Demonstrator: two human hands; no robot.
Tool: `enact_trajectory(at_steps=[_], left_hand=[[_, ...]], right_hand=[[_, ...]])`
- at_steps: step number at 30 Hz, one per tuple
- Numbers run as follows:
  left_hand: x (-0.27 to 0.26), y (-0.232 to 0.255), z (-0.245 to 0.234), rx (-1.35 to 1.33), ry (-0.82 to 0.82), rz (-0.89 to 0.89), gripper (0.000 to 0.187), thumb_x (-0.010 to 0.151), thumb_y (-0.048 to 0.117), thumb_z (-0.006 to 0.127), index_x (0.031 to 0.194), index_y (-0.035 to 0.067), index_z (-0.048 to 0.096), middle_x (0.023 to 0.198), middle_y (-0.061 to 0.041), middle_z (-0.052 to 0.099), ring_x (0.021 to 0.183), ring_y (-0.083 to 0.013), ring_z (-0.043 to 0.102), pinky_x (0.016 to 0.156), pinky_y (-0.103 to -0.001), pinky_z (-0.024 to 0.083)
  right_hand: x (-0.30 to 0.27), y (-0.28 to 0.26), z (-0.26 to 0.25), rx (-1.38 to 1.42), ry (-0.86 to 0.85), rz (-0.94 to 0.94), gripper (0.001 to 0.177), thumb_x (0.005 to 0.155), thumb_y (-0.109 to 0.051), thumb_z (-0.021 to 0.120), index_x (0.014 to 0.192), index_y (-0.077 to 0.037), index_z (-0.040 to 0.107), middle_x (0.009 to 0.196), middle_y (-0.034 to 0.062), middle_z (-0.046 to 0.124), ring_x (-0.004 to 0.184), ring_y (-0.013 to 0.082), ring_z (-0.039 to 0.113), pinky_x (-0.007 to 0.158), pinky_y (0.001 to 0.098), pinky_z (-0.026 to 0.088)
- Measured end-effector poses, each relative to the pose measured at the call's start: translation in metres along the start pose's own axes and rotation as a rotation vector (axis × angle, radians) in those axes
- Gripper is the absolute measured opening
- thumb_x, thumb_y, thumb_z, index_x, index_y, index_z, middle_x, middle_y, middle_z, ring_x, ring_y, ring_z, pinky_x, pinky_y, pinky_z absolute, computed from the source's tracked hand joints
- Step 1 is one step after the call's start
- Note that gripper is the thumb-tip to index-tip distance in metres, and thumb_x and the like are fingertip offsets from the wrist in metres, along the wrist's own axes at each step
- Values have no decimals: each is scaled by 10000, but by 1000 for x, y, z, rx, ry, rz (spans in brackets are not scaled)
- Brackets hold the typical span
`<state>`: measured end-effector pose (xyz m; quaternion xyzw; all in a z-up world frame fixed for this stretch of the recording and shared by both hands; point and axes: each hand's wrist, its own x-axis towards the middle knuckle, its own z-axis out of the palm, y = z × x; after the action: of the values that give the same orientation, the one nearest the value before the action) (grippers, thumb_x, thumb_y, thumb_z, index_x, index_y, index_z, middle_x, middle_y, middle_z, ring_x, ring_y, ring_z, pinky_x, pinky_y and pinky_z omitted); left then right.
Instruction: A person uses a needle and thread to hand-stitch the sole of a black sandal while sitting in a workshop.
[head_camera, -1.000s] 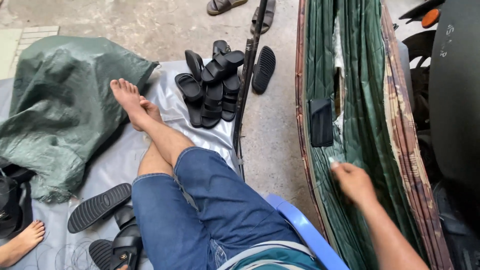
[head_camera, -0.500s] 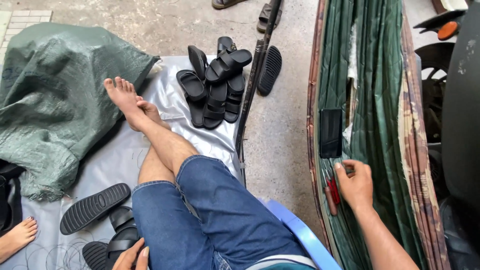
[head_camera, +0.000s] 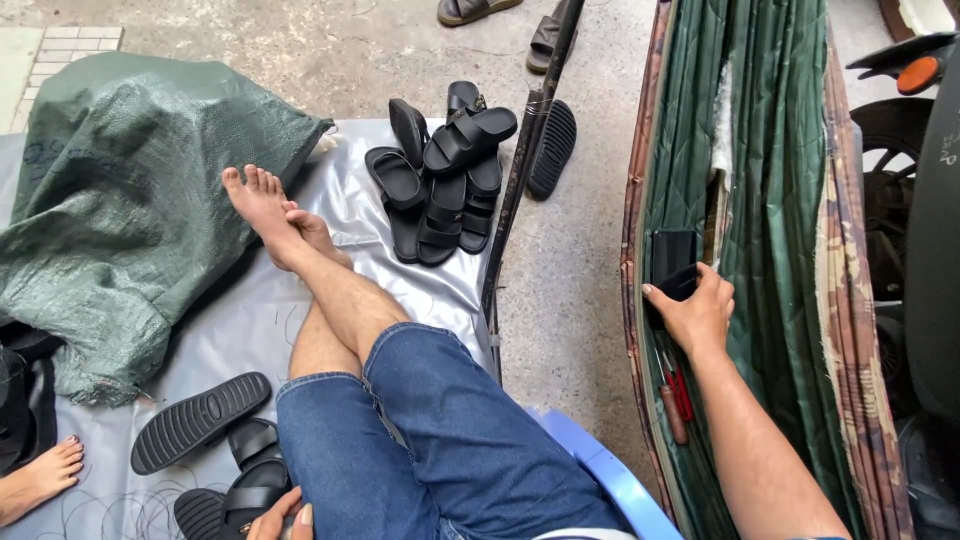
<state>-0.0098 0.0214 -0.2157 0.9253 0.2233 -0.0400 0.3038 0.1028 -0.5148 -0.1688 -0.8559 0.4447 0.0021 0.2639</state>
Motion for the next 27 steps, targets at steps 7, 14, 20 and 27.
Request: enact_trajectory(at_steps=[7,14,20,27], left_hand=[[3,3,3,73,-32,-72,322,802,329,555,1037,163,699,891,-52,688,868,-177,602,881,-287,420],[-6,8,6,-79,102,51,259,823,244,564,993,89,684,819,-78,638,768,-148,572,791,-263,431],[-6,11,2,-136,99,44,221,811,205,574,964,85,678,838,-81,629,755,-134,573,799,-250,429],[-6,8,11,-38,159,42,246,823,246,560,951,71,677,775,-68,620,760,-155,551,821,-275,423]], right_hand=[[6,0,5,-21,82,28,782,596,-442,725,1221,-128,377,1219,154,345,1169,351,336,890,555,320],[2,1,9,-20,146,71,754,598,-434,731,1220,-164,401,1214,115,353,1144,322,340,902,550,298],[0,8,14,-15,187,36,770,633,-416,733,1266,-141,392,1230,128,347,1165,338,323,908,584,282],[7,18,22,-28,228,-8,802,595,-454,741,1255,-141,409,1191,134,375,1143,346,352,888,585,306]])
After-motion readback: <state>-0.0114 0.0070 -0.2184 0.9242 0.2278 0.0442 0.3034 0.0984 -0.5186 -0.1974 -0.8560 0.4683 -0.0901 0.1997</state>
